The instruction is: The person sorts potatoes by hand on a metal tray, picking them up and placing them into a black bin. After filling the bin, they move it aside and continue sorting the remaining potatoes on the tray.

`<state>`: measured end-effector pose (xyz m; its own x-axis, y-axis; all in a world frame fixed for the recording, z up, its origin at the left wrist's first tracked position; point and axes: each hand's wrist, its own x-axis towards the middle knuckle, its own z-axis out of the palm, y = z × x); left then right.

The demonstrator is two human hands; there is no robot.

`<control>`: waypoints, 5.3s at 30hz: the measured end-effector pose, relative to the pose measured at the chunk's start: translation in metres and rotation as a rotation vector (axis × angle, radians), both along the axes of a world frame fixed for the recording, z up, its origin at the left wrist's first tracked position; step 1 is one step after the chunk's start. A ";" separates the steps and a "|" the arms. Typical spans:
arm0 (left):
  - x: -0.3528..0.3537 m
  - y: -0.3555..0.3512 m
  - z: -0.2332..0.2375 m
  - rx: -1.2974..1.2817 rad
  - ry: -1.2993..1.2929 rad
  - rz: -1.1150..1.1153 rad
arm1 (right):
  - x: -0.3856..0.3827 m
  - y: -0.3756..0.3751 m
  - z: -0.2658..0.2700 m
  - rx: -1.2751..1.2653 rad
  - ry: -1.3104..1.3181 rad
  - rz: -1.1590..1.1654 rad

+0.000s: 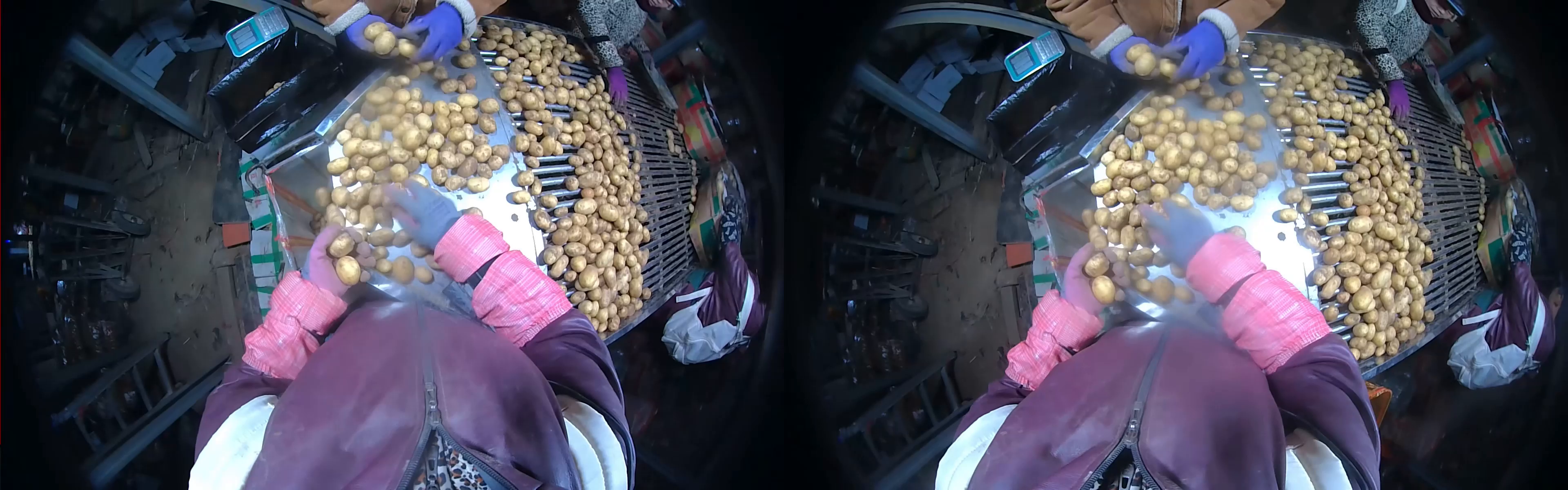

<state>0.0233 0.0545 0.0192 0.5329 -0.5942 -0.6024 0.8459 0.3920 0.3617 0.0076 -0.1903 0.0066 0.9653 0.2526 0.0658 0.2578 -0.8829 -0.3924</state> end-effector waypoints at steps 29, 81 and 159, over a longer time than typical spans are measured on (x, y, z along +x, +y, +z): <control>-0.002 -0.048 0.021 0.051 0.107 -0.103 | -0.070 -0.053 0.018 1.753 0.353 -1.068; -0.040 -0.141 0.030 0.155 0.048 -0.392 | -0.226 -0.184 0.028 1.597 -0.169 -1.102; 0.030 -0.039 0.007 -0.288 0.110 -0.570 | -0.187 -0.019 0.039 -0.335 0.459 -0.579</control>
